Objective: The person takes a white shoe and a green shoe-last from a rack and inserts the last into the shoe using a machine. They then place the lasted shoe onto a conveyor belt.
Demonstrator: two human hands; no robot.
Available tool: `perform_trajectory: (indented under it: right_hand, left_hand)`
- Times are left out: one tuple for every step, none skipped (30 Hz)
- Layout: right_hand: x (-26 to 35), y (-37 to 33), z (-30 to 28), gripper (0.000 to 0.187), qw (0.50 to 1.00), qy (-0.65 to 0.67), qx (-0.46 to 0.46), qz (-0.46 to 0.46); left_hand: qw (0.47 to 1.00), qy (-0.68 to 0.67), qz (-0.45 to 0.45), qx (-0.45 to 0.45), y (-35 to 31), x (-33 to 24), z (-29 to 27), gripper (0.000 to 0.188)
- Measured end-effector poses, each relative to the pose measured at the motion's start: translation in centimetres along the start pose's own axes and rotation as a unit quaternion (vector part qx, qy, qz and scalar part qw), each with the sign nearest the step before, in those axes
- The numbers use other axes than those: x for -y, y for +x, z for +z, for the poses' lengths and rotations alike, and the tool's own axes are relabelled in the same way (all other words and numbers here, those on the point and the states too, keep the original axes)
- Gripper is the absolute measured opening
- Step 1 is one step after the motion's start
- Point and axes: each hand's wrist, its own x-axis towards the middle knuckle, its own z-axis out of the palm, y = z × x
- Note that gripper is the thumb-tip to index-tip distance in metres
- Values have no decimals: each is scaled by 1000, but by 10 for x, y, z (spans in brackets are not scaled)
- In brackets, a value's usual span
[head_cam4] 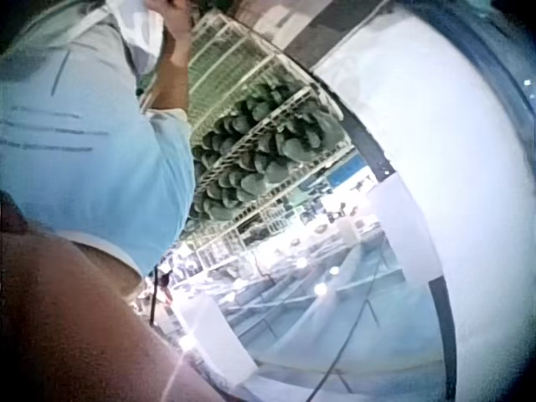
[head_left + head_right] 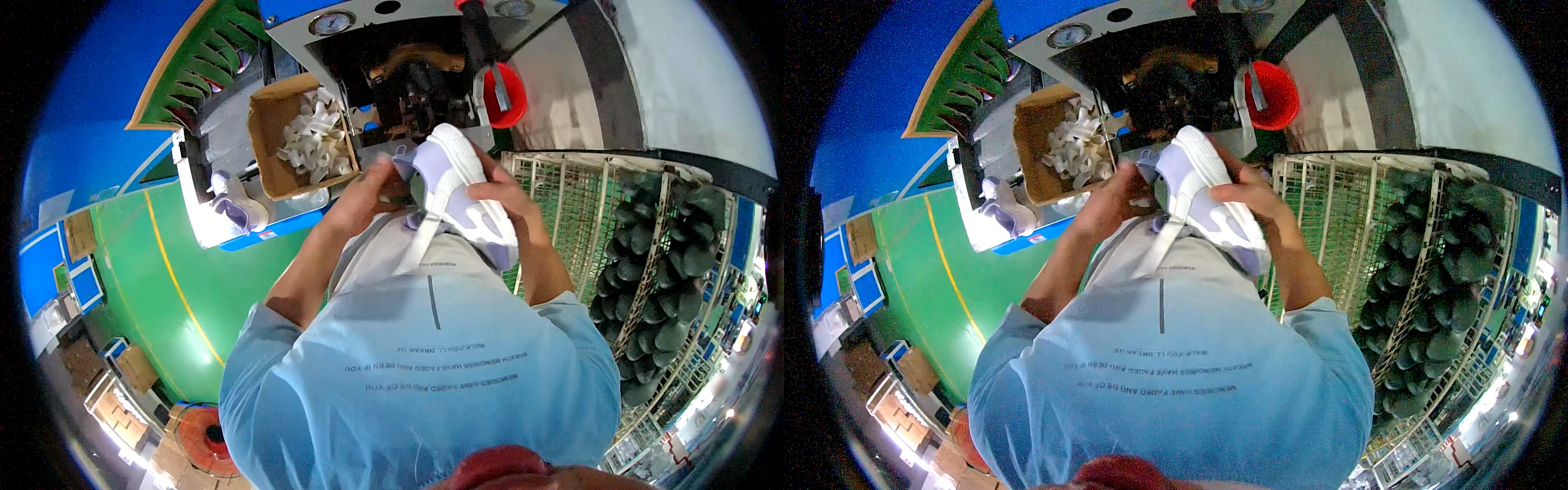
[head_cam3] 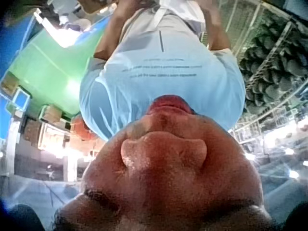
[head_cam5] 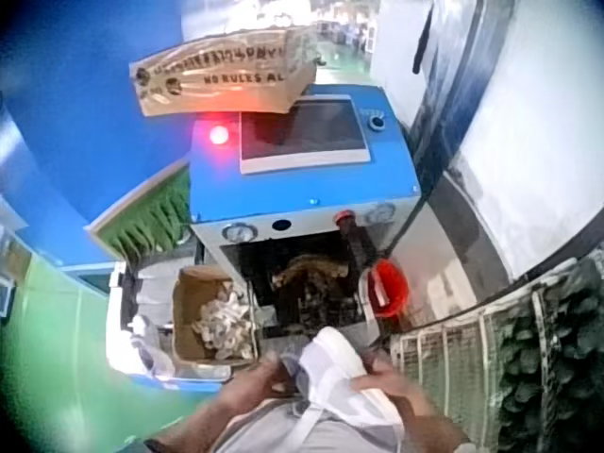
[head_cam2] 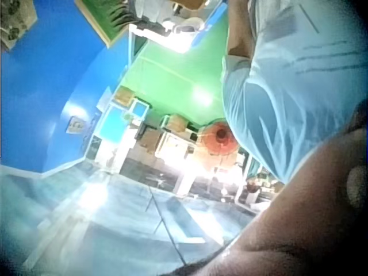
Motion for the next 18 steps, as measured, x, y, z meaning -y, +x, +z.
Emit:
perform_trajectory:
  right_hand:
    - [-4,5,-2,96,999,18,-25,24]
    - [-5,9,-5,97,996,30,-66,51]
    - [-7,-23,-2,97,989,16,-99,106]
    - [-4,-11,3,97,993,11,-103,55]
    - [-2,1,8,97,994,8,-106,3]
    - [-3,7,9,95,993,-34,-103,-46]
    - [-1,14,9,95,993,-37,-102,-46]
    - [2,22,9,94,988,-55,-124,-67]
    - [3,24,11,92,983,-73,-149,-82]
    - [9,33,9,90,980,-95,-148,-97]
    - [16,34,10,88,970,-129,-199,-61]
    - [22,43,10,89,960,-150,-224,-75]
    - [28,53,9,89,949,-171,-249,-89]
    - [35,62,3,89,947,-178,-251,-92]
    - [41,71,-2,91,935,-242,-237,-102]
    - [42,76,0,94,920,-302,-226,-104]
    - [40,80,4,94,920,-305,-227,-96]
    - [45,89,18,96,895,-355,-251,-95]
  left_hand:
    - [999,-35,-33,20,6,-4,10,45]
    - [998,-62,14,-3,10,-8,24,41]
    - [993,-117,-20,8,9,29,39,41]
    - [996,-81,18,-33,16,26,34,41]
    - [995,-45,54,-74,23,25,26,41]
    - [989,-28,122,-75,23,22,26,40]
    - [989,-31,125,-75,20,17,23,40]
    - [989,-30,126,-73,16,10,16,37]
    - [989,-33,122,-71,10,6,15,34]
    - [972,-149,179,-4,19,15,9,30]
    - [983,-95,151,35,16,18,-5,29]
    - [986,-81,131,68,15,8,-10,29]
    - [986,-65,113,100,13,-1,-12,29]
    - [989,-124,50,71,12,-7,-8,29]
    - [988,-129,54,73,17,-9,-8,29]
    - [991,-96,80,48,25,-3,-8,29]
    - [992,-63,104,22,36,4,-10,29]
    - [986,-100,128,46,56,15,-15,28]
